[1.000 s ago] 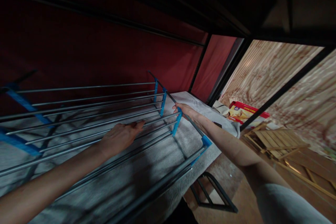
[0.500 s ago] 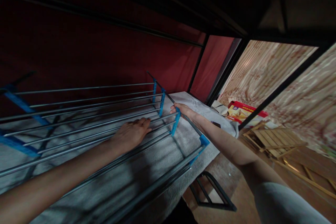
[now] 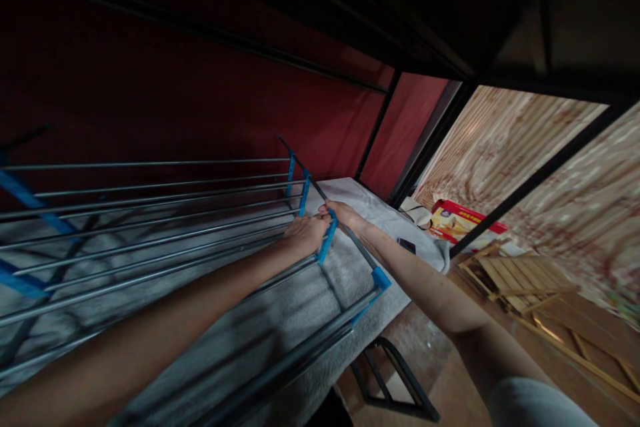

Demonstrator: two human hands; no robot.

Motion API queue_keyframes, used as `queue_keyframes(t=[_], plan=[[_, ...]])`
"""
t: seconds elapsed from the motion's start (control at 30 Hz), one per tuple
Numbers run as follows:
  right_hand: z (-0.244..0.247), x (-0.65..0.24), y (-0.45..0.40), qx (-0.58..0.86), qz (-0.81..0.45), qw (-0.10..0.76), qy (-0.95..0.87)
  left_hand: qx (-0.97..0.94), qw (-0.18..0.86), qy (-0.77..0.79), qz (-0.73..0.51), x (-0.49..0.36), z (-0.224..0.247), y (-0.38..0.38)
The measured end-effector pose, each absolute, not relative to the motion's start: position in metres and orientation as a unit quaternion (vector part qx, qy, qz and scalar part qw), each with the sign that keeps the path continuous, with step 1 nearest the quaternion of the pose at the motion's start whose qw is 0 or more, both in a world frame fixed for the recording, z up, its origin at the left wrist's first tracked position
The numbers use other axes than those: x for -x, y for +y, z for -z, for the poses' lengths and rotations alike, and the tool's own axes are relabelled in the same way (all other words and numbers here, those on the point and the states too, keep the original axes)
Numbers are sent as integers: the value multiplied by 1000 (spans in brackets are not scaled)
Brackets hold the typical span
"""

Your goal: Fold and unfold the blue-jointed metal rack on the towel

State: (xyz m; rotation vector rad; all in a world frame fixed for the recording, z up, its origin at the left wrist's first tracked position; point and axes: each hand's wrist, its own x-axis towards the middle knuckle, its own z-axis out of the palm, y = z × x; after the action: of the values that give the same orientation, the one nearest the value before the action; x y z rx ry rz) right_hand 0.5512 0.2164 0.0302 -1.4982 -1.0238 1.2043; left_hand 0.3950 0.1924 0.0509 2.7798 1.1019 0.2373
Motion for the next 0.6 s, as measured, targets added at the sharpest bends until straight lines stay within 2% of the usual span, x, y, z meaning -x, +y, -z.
queue_keyframes(t=[0.37, 0.6], plan=[[-30, -550, 213, 591, -512, 472, -407, -922, 59, 372, -85, -395, -47, 193], [-17, -558, 223, 598, -465, 458, -466, -917, 76, 375, -112, -396, -45, 195]])
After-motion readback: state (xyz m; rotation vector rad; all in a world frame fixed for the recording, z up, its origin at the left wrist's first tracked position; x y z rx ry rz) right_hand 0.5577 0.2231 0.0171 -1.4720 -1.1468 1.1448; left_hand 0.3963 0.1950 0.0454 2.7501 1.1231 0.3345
